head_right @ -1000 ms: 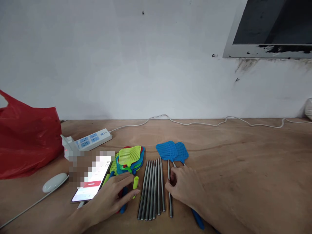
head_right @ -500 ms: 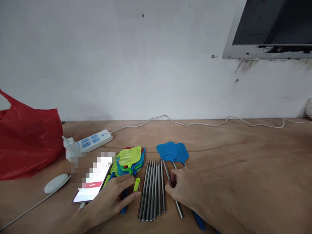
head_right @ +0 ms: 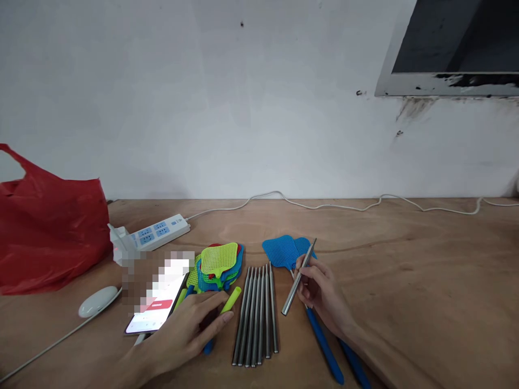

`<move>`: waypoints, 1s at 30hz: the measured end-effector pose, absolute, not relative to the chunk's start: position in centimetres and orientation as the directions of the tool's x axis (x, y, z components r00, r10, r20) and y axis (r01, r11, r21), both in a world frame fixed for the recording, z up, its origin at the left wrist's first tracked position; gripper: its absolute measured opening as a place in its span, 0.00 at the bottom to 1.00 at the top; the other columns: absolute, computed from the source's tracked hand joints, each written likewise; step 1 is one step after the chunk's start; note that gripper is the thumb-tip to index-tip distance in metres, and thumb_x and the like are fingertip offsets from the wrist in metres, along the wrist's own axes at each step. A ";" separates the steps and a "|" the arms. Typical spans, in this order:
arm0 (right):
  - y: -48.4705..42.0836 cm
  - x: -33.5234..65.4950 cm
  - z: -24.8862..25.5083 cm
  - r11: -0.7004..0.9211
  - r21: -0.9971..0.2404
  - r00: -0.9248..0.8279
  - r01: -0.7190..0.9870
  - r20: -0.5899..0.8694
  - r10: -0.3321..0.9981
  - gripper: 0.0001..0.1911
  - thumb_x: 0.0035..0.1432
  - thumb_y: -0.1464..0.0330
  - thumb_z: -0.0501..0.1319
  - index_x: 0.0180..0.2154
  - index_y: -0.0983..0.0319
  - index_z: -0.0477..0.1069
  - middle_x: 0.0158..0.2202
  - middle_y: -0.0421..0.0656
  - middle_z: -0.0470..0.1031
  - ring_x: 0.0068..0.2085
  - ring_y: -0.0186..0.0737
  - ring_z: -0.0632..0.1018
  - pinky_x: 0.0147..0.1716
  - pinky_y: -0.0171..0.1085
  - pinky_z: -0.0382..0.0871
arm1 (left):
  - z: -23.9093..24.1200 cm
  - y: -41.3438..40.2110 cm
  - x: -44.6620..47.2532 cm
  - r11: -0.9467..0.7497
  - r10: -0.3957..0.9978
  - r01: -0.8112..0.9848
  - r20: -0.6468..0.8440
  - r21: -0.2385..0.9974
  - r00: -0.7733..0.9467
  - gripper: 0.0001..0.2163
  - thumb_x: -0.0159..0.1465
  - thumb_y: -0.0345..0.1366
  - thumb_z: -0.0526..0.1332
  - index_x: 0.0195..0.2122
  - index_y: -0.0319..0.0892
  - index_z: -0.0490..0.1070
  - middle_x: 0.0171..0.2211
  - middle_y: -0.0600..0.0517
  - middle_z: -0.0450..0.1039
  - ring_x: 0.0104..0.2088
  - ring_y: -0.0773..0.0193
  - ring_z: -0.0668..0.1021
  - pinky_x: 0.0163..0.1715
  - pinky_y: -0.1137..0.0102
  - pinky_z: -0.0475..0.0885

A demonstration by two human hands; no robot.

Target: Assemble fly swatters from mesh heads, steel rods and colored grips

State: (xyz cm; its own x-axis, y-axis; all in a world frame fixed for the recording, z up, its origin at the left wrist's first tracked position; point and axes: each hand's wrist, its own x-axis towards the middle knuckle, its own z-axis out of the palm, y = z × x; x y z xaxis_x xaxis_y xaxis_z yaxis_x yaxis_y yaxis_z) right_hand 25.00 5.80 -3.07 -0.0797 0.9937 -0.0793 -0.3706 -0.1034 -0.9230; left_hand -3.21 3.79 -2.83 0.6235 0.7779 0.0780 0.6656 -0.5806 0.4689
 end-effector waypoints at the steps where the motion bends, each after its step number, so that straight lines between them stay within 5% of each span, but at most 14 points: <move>1: 5.8 24.9 -3.0 -0.116 -0.907 -0.084 -0.406 -0.089 0.992 0.16 0.47 0.58 0.72 0.30 0.59 0.71 0.19 0.33 0.64 0.18 0.28 0.61 0.14 0.27 0.53 | -2.8 3.8 -3.2 -0.591 0.773 0.668 0.080 0.452 0.629 0.14 0.76 0.44 0.46 0.39 0.44 0.66 0.34 0.52 0.73 0.33 0.58 0.75 0.33 0.67 0.63; 7: 5.6 24.2 -3.3 -0.132 -0.915 -0.148 -0.380 -0.080 0.986 0.17 0.49 0.56 0.74 0.35 0.62 0.78 0.27 0.43 0.78 0.24 0.33 0.73 0.18 0.27 0.64 | -2.8 3.8 -3.1 -0.641 0.745 0.674 0.085 0.368 0.662 0.14 0.75 0.43 0.46 0.37 0.44 0.65 0.29 0.53 0.72 0.28 0.59 0.74 0.29 0.68 0.61; 18: 5.3 23.9 -3.2 -0.078 -0.961 -0.186 -0.264 -0.029 0.982 0.20 0.49 0.51 0.73 0.35 0.61 0.81 0.28 0.45 0.80 0.25 0.34 0.74 0.19 0.29 0.64 | -2.7 3.5 -3.1 -0.637 0.760 0.732 0.038 0.241 0.649 0.15 0.75 0.43 0.46 0.39 0.44 0.69 0.30 0.51 0.76 0.29 0.56 0.77 0.28 0.67 0.60; 30: 4.8 24.1 -4.0 -0.133 -0.991 -0.391 -0.029 -0.112 0.913 0.21 0.52 0.50 0.71 0.39 0.59 0.82 0.32 0.45 0.83 0.26 0.31 0.73 0.25 0.31 0.68 | -2.8 3.3 -3.2 -0.638 0.752 0.712 0.038 0.293 0.658 0.12 0.75 0.42 0.49 0.43 0.46 0.70 0.31 0.53 0.77 0.29 0.58 0.77 0.29 0.68 0.61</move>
